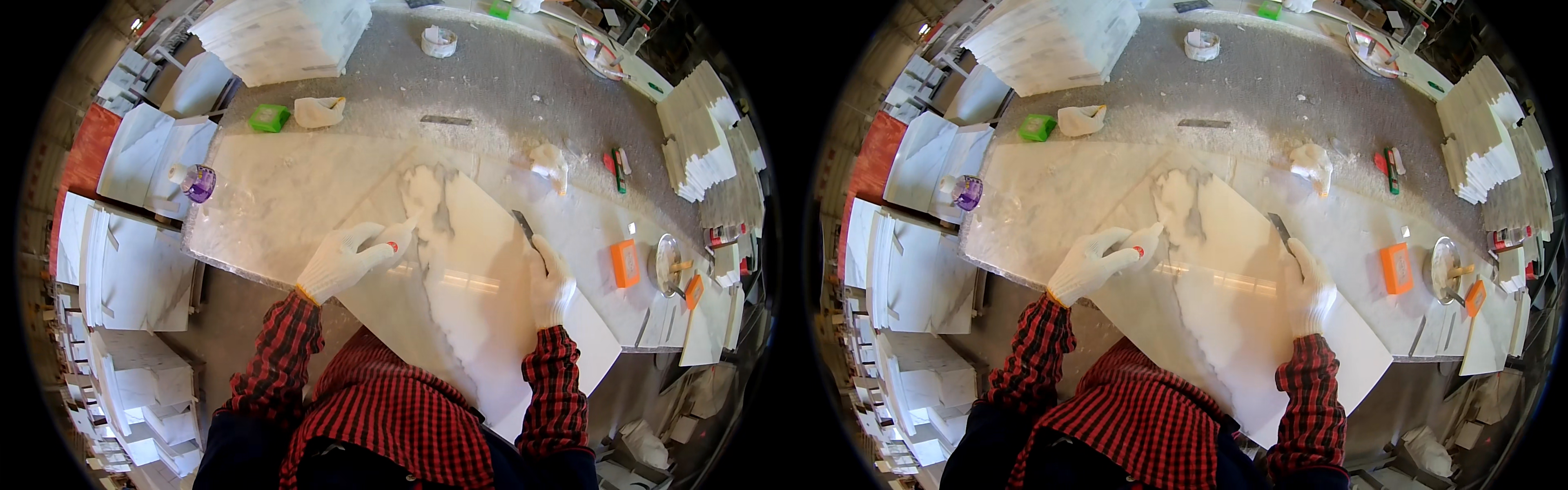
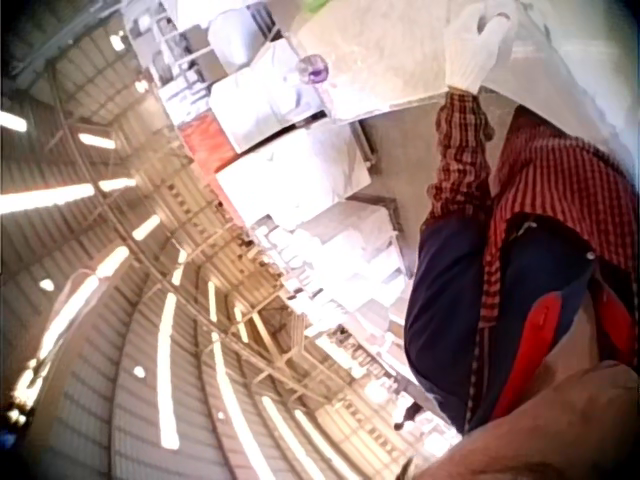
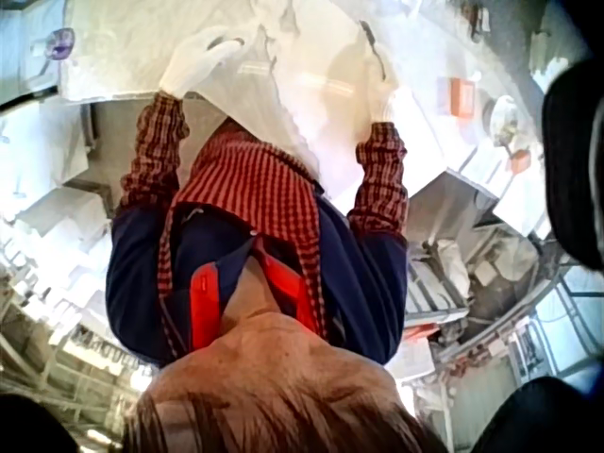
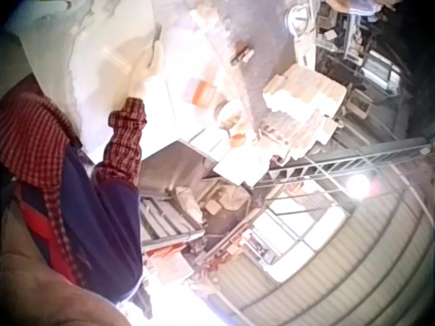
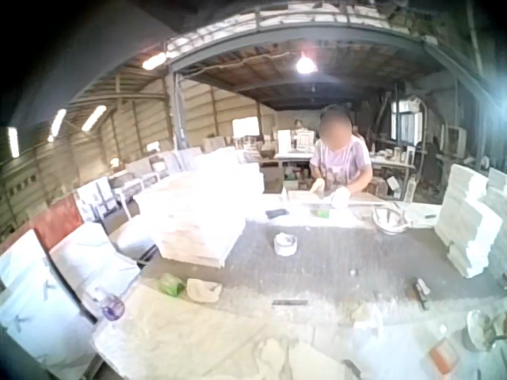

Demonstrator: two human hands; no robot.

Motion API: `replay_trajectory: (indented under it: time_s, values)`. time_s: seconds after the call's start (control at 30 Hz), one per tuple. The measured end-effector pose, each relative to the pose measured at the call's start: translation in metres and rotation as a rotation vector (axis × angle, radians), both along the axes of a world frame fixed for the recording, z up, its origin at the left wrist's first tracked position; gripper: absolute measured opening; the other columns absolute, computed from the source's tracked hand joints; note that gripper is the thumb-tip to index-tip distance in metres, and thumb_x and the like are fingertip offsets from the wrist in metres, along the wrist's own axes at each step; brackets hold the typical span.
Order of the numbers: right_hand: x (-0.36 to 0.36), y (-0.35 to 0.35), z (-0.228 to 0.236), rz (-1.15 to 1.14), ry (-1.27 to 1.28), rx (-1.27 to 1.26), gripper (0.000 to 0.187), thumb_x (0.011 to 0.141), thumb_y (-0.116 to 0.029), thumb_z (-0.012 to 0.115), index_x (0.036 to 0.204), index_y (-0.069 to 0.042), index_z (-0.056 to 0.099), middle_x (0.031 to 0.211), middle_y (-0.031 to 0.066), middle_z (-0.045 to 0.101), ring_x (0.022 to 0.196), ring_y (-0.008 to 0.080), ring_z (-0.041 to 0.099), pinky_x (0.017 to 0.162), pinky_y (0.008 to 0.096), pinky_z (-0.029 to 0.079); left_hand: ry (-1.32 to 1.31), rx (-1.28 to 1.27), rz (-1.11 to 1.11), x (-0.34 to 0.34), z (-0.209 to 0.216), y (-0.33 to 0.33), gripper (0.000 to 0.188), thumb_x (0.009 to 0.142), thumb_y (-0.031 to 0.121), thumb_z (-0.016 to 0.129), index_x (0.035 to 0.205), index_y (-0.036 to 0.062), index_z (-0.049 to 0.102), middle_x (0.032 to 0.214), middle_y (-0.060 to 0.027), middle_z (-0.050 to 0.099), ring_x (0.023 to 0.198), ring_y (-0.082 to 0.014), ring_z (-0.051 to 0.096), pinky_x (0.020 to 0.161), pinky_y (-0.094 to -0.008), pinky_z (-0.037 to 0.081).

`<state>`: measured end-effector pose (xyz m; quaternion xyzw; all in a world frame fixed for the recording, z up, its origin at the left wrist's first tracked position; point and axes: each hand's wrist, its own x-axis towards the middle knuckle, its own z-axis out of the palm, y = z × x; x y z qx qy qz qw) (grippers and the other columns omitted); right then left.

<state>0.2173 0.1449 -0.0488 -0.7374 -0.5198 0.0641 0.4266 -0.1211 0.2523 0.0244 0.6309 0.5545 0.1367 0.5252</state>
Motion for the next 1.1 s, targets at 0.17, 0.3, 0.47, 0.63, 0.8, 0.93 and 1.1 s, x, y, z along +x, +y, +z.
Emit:
replay_trajectory:
  time_s: [0.17, 0.3, 0.47, 0.63, 0.8, 0.93, 1.1]
  values:
    - [0.0, 0.003, -0.003, -0.001, -0.008, 0.031, 0.025, 0.091, -0.013, 0.073, 0.115, -0.004, 0.078, 0.097, 0.0165, 0.076, 0.085, 0.029, 0.072, 0.08, 0.0374, 0.057, 0.034, -0.044, -0.032, 0.002, 0.004, 0.001, 0.042, 0.093, 0.033, 0.072, 0.12, 0.0014, 0.073, 0.101, -0.0067, 0.074, 0.091, -0.013, 0.065, 0.082, -0.0293, 0.05]
    - [0.002, 0.002, 0.002, 0.004, 0.039, -0.043, 0.027, 0.094, -0.014, 0.072, 0.118, -0.002, 0.076, 0.103, 0.018, 0.076, 0.093, 0.0291, 0.073, 0.085, 0.0377, 0.057, 0.052, -0.031, -0.029, 0.006, -0.004, 0.0, 0.035, 0.093, 0.029, 0.072, 0.117, 0.0028, 0.074, 0.088, -0.0006, 0.07, 0.073, -0.0073, 0.06, 0.065, -0.0255, 0.048]
    - [0.004, 0.001, 0.003, 0.023, 0.047, -0.085, 0.029, 0.096, -0.015, 0.07, 0.12, -0.001, 0.075, 0.107, 0.0192, 0.075, 0.097, 0.03, 0.073, 0.088, 0.0378, 0.056, 0.079, -0.071, -0.029, 0.008, -0.004, 0.003, 0.037, 0.092, 0.032, 0.072, 0.116, 0.003, 0.074, 0.084, 0.0003, 0.067, 0.07, -0.0075, 0.057, 0.064, -0.0255, 0.047]
    - [0.002, 0.001, 0.006, 0.016, 0.051, -0.079, 0.029, 0.096, -0.015, 0.069, 0.12, -0.001, 0.074, 0.107, 0.0198, 0.075, 0.096, 0.0311, 0.073, 0.088, 0.0378, 0.056, 0.075, -0.113, -0.045, 0.008, -0.008, 0.006, 0.039, 0.092, 0.033, 0.072, 0.115, 0.0027, 0.074, 0.085, 0.0006, 0.067, 0.071, -0.008, 0.057, 0.064, -0.0255, 0.047]
    - [0.003, 0.002, 0.0, 0.01, 0.021, -0.02, 0.025, 0.093, -0.014, 0.073, 0.115, -0.004, 0.077, 0.102, 0.0154, 0.077, 0.09, 0.0286, 0.073, 0.083, 0.0364, 0.057, 0.068, -0.1, -0.058, 0.009, -0.01, 0.007, 0.04, 0.092, 0.035, 0.071, 0.115, 0.0024, 0.074, 0.088, 0.0001, 0.069, 0.073, -0.0089, 0.058, 0.066, -0.0258, 0.048]
    - [0.003, 0.002, -0.001, 0.027, 0.023, -0.01, 0.025, 0.093, -0.013, 0.072, 0.115, -0.003, 0.077, 0.104, 0.0157, 0.077, 0.092, 0.029, 0.073, 0.085, 0.0369, 0.056, 0.063, -0.112, -0.058, 0.009, -0.012, 0.008, 0.04, 0.093, 0.035, 0.07, 0.115, 0.0021, 0.074, 0.091, -0.0012, 0.07, 0.074, -0.0094, 0.059, 0.068, -0.0261, 0.048]
    - [0.004, 0.002, -0.002, 0.021, 0.029, -0.024, 0.025, 0.093, -0.014, 0.072, 0.116, -0.003, 0.077, 0.104, 0.0157, 0.077, 0.093, 0.0288, 0.073, 0.085, 0.037, 0.056, 0.068, -0.126, -0.061, 0.009, -0.014, 0.01, 0.041, 0.093, 0.035, 0.07, 0.117, 0.0019, 0.074, 0.093, -0.0024, 0.071, 0.075, -0.0098, 0.06, 0.068, -0.0264, 0.049]
